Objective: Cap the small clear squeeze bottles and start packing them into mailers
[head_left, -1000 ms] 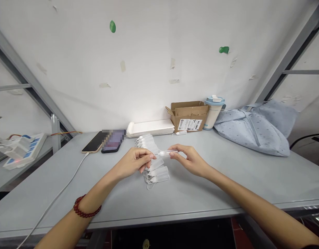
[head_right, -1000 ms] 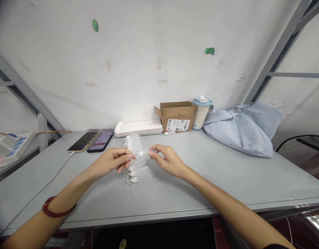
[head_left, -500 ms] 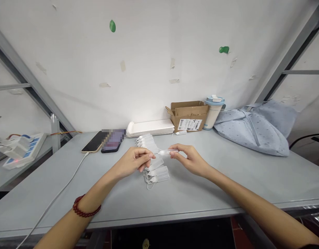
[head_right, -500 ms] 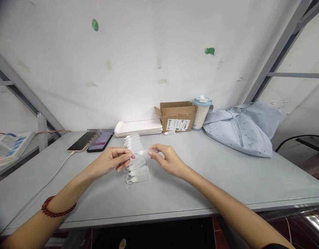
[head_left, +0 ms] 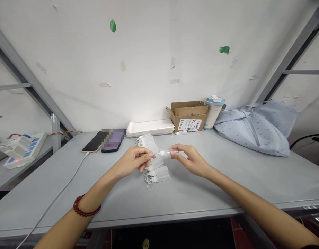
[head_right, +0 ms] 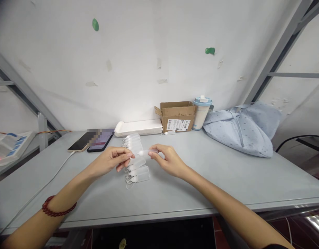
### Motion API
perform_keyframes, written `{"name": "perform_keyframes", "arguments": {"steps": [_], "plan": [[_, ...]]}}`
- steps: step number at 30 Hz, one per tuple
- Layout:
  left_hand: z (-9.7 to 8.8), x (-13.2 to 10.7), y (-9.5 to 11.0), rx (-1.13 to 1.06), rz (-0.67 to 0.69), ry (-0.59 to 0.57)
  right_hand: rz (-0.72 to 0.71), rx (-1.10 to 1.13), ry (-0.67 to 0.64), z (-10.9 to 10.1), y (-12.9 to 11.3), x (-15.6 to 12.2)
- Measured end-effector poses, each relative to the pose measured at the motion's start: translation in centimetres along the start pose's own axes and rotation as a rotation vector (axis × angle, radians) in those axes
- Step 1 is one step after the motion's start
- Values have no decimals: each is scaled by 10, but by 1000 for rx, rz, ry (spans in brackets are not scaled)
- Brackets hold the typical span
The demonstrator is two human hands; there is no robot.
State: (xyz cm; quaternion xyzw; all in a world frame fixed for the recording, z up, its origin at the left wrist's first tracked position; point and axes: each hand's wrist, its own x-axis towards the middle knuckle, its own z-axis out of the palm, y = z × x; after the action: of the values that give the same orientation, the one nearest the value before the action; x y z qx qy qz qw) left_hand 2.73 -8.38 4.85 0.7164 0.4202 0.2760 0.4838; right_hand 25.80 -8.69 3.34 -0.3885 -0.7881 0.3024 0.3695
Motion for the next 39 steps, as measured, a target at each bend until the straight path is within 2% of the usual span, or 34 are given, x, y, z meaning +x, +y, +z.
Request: {"name": "perform_keyframes", "arguments": {"steps": [16, 30, 39], "plan": [[6, -1, 5, 22, 13, -17, -45, -59, -15, 3, 0, -2], [15, -1, 4, 8, -28, -5, -130, -154, -5, 9, 2, -4], [19, 0, 0, -27, -44, -22, -131, -154, -18, 12, 8, -4]]}}
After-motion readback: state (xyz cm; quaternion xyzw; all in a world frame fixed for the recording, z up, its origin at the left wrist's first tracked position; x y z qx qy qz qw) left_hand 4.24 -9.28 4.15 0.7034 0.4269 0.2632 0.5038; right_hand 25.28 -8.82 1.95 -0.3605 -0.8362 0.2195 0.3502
